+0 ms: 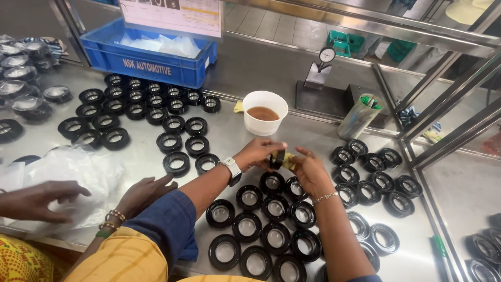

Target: The recorder marks individual metal rings with a green marker and cleans or applies a substance to them using a yellow sponge at a metal fabrication workbench.

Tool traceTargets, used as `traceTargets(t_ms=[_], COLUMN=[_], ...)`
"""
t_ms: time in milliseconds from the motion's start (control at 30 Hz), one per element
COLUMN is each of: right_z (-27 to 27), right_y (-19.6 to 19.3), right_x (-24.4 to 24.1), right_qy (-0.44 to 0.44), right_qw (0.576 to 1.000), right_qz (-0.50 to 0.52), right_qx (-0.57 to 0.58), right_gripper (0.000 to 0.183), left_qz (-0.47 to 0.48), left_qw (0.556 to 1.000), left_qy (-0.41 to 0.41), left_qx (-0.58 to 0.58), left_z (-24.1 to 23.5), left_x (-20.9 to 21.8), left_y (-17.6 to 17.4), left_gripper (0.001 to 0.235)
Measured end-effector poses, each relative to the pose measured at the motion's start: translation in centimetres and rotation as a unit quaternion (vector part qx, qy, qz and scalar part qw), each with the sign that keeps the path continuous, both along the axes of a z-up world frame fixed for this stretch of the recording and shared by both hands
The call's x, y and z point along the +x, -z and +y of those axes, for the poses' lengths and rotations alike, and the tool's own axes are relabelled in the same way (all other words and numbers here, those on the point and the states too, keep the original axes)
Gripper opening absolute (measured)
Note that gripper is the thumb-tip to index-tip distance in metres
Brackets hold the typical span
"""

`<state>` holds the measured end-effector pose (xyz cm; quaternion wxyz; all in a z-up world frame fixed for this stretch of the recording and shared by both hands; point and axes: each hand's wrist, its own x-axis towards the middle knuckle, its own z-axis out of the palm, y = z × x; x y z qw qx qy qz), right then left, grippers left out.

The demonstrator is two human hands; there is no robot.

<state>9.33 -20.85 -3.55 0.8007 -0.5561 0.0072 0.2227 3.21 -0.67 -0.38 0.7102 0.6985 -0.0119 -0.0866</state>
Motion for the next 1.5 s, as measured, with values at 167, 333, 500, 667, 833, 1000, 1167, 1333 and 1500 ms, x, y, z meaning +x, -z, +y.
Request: traceTargets(t_ms=[167, 333, 500, 667, 833, 1000, 1167, 1333, 1500], right_z=[0.0, 0.2, 0.3, 1.4, 1.1, 2.0, 3.4, 1.6, -0.2], right_y=[2.4, -0.2, 1.7, -1.0, -1.1, -0.2, -0.8, -2.5, 1.4], right_x=[1.4, -0.2, 0.9, -1.0, -4.3, -9.1, -7.8, -6.0, -2.4], right_qy=[-0.018, -0.032, -0.052, -0.054, -0.015, -0.078, -0.125, -0.038, 0.119], right_qw=[0.995, 0.994, 0.995, 0.996, 1.000, 0.988, 0.976, 0.994, 0.991], right_qz=[0.046, 0.037, 0.022, 0.008, 0.004, 0.130, 0.151, 0.071, 0.043], right_qx=[0.087, 0.094, 0.081, 0.064, -0.010, 0.023, 0.095, 0.077, 0.037], right_gripper=[0.053, 0.052, 0.054, 0.057, 0.049, 0.038, 0.037, 0.040, 0.049], left_qz=[-0.162, -0.162, -0.208, 0.038, 0.010, -0.023, -0.145, -0.121, -0.097], left_qw=[0.982, 0.970, 0.955, 0.994, 0.957, 0.799, 0.800, 0.820, 0.834], left_qy=[0.035, 0.035, -0.054, -0.068, -0.146, -0.123, 0.156, 0.072, 0.004], left_qx=[0.095, 0.179, 0.206, 0.074, 0.251, 0.588, 0.561, 0.555, 0.543], left_z=[-0.2, 0.2, 0.3, 0.3, 5.0, 9.3, 7.4, 3.3, 2.3], left_x=[-2.4, -3.5, -1.4, -3.7, -1.1, -0.4, 1.9, -1.4, -0.2], left_y=[-1.1, -3.5, 0.7, -2.9, 0.7, 2.6, 4.9, 1.1, 1.9], left_gripper=[0.088, 0.082, 0.095, 0.086, 0.077, 0.077, 0.099, 0.089, 0.076])
